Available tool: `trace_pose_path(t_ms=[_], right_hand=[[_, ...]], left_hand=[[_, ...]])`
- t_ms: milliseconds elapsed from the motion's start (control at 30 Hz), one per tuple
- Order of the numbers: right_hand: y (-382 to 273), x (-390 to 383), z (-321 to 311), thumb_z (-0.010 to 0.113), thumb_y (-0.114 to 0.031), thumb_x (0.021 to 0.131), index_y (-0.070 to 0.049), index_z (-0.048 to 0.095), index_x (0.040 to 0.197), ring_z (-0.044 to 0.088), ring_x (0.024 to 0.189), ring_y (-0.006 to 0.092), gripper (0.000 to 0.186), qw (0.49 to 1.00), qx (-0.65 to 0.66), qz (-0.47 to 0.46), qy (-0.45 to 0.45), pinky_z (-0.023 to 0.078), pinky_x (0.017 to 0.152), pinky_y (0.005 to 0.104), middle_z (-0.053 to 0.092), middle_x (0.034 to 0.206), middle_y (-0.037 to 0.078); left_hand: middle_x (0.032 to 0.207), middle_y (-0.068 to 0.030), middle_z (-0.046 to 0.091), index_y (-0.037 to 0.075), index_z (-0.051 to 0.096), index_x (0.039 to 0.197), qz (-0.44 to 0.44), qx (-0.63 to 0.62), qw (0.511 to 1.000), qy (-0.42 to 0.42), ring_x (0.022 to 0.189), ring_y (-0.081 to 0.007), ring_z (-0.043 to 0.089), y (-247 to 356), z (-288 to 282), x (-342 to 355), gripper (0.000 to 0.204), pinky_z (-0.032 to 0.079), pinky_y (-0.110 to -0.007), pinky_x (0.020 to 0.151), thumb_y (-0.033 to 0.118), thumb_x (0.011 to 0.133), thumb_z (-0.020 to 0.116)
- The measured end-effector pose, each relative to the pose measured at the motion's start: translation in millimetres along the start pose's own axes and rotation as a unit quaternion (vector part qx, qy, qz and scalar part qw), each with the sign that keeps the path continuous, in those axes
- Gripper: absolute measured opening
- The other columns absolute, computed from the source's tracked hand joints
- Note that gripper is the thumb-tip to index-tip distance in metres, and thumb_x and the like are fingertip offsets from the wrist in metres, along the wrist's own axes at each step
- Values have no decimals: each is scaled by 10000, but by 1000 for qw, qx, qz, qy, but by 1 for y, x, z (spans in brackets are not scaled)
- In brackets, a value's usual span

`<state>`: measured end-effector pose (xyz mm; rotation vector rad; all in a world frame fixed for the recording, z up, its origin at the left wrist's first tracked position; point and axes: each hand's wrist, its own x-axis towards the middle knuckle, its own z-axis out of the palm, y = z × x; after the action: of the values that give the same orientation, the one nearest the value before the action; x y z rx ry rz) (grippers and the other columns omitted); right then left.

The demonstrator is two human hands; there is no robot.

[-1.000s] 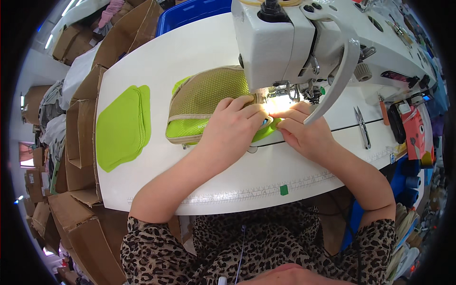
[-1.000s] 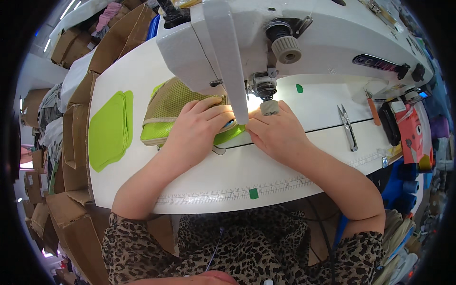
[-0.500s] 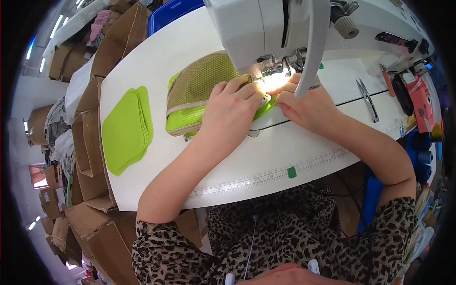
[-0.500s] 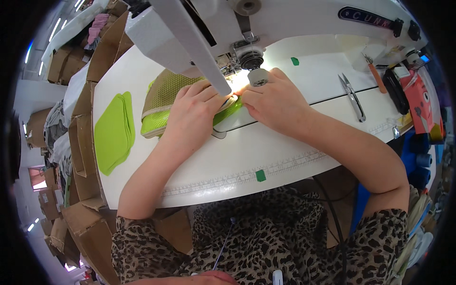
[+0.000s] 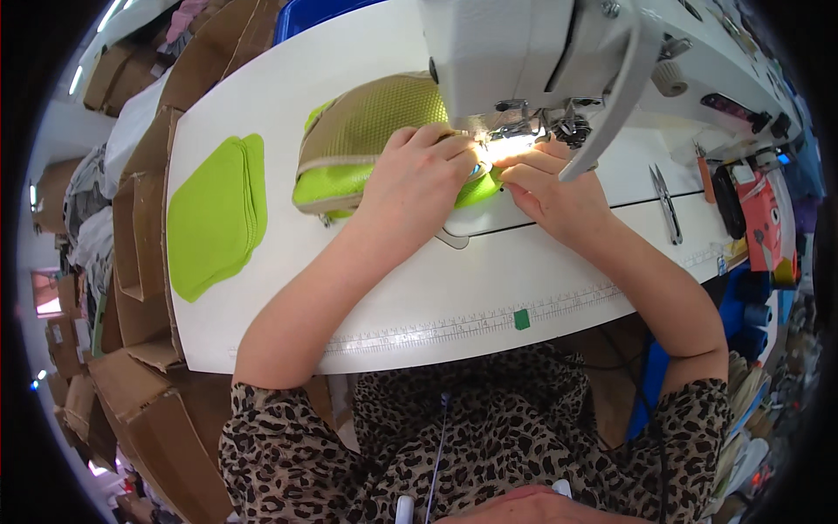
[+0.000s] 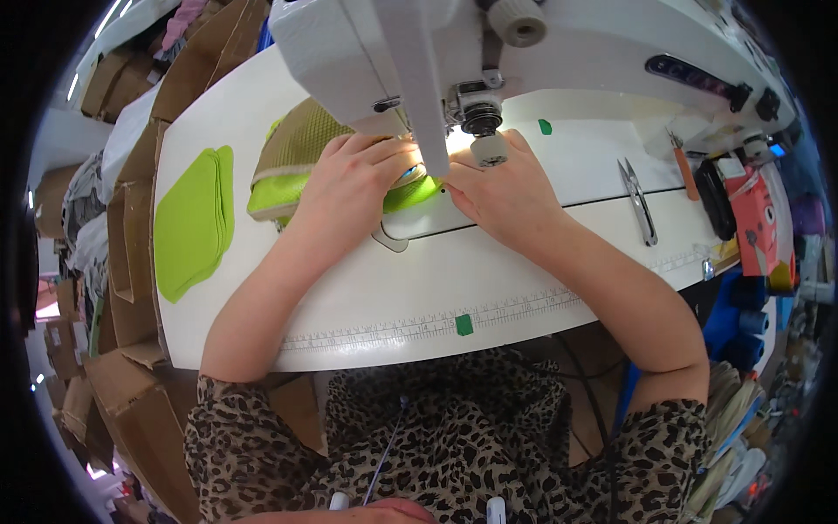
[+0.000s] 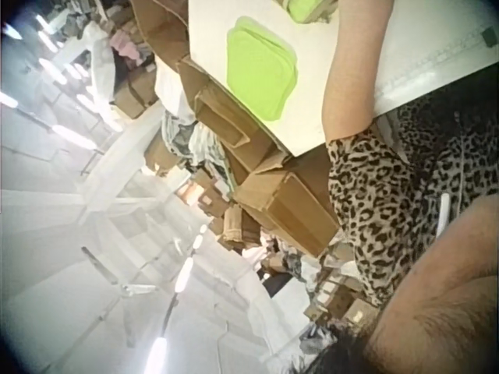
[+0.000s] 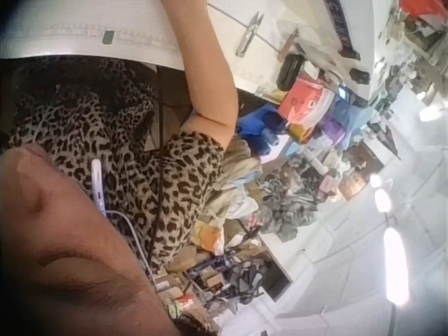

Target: Sewing components of a mesh fabric pouch using an industrial sewing machine.

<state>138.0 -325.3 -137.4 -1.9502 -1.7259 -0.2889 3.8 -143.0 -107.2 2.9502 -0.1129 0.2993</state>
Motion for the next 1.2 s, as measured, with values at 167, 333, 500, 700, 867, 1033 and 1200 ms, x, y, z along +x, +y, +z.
trace_pose_path(t_ms=[167, 333, 500, 700, 867, 1033, 1200], right_hand=[[0, 1, 2, 733, -161, 832, -111, 702, 911, 590, 779, 219, 98, 1000, 19, 14, -19, 446, 791, 378, 640, 808, -19], [3, 0, -4, 739, -183, 839, -95, 713, 937, 596, 792, 256, 134, 997, 60, 44, -25, 471, 765, 401, 661, 848, 14], [6, 0, -3, 728, -181, 862, -98, 716, 968, 640, 872, 272, 135, 990, 138, 15, 15, 513, 780, 401, 693, 959, 30], [-2, 2, -1, 702, -163, 882, -108, 668, 1093, 668, 838, 248, 220, 994, 84, 50, -57, 547, 745, 365, 652, 1103, 14], [-7, 7, 1, 700, -170, 877, -106, 661, 1079, 677, 747, 232, 215, 998, 33, 30, -51, 564, 661, 344, 639, 1062, 23], [-7, 9, 13, 698, -167, 856, -101, 659, 1046, 669, 659, 195, 205, 999, -28, -30, 5, 552, 534, 312, 632, 990, 22], [-2, 15, 21, 710, -159, 798, -105, 621, 900, 657, 722, 143, 146, 996, -27, -60, 66, 523, 486, 286, 591, 865, -4]], left_hand=[[1269, -35, 671, 54, 709, 1111, 6, 5, 1000, 22, 1232, -213, 564, -6, 2, -4, 331, 432, -376, 1040, 1, 807, 589], [1191, -46, 686, 54, 711, 1083, 40, -15, 994, 103, 1165, -231, 586, 1, -7, -9, 289, 438, -384, 1016, 29, 807, 629], [952, -72, 652, 64, 694, 1003, -106, -8, 994, -31, 1048, -250, 599, 18, -35, -13, 167, 439, -406, 950, 123, 847, 686], [843, -122, 664, 22, 656, 990, -152, -177, 972, -12, 819, -301, 640, 13, -24, -8, 121, 488, -396, 748, 112, 915, 626], [808, -107, 660, 5, 575, 1159, -228, -256, 938, -51, 742, -210, 627, 10, -34, 5, 213, 475, -330, 678, 95, 965, 579], [767, -36, 612, 11, 467, 1313, -280, -360, 887, -72, 717, -90, 547, 17, -40, 6, 363, 444, -284, 664, 90, 976, 578], [785, -48, 642, -43, 469, 1309, -296, -433, 846, -91, 735, -102, 595, 17, -44, 7, 419, 471, -264, 669, 96, 933, 590]])
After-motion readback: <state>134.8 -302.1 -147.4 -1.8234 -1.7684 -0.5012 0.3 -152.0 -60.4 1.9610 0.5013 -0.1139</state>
